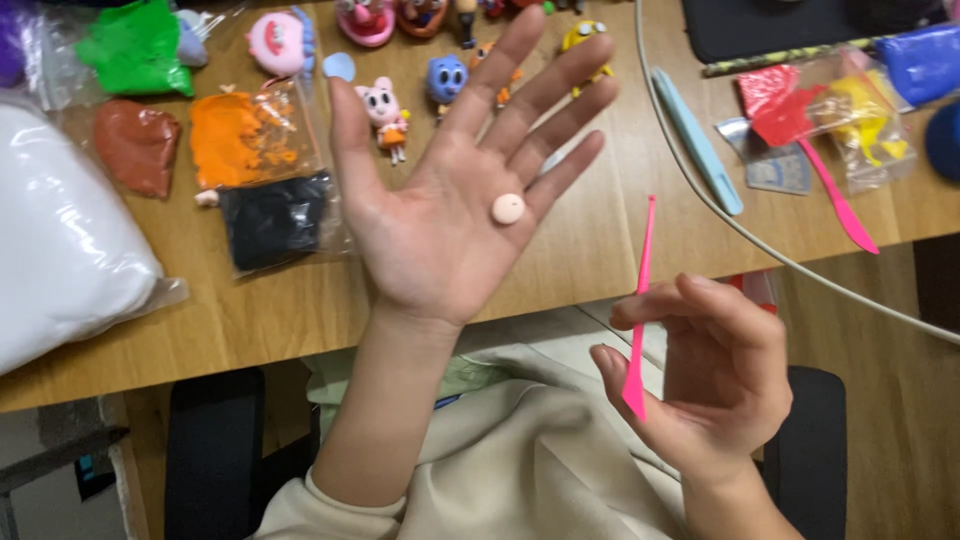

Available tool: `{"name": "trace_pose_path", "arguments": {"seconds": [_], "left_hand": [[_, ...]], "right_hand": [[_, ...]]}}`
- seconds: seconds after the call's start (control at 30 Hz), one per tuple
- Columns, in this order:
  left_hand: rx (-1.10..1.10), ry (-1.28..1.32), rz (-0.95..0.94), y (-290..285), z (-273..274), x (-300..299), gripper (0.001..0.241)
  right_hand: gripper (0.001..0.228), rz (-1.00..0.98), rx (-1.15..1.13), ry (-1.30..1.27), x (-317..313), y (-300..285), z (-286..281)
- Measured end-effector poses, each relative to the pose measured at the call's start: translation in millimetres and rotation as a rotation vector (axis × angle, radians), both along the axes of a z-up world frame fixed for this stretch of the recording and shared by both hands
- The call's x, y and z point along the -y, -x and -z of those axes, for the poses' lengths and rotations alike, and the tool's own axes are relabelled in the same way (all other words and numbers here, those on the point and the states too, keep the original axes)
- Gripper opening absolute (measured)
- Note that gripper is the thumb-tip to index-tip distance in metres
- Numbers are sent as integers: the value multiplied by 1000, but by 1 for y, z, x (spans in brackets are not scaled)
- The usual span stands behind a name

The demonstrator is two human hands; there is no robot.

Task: Creating and detailing miniature clay figures using hands and shaping tools

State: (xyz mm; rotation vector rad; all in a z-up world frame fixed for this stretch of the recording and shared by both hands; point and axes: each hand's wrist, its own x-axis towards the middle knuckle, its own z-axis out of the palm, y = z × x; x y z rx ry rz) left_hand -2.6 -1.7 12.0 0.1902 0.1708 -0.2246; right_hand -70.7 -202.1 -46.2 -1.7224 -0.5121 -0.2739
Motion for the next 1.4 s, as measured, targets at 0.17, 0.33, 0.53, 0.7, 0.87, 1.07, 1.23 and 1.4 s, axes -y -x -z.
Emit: {"name": "trace_pose_path", "arguments": {"seconds": [0.17, 0.33, 0.53, 0.7, 0.87, 1.07, 1.23, 1.4], "left_hand": [[0, 59, 0, 2, -6, 0, 107], [4, -9, -51, 3, -4, 1, 111], [84, -90, -167, 8, 5, 2, 115], [130, -86, -197, 9, 12, 4, 119], [277, -288, -196, 15, 25, 6, 112], [318, -364, -204, 19, 24, 5, 107], [336, -386, -211, 20, 24, 6, 106], [327, -413, -209, 21, 22, 6, 105]], "right_hand": [[59, 43, 164, -36, -29, -20, -16], [34, 77, 141, -245, -50, -36, -24], [33, 131, 109, -92, -70, -36, -32], [36, 159, 29, -27, -72, -29, -36], [35, 164, 41, 27, -72, -29, -37], [32, 138, 46, 47, -71, -31, -38], [32, 143, 26, 65, -76, -30, -43], [33, 108, 70, 23, -73, -34, -37]]}}
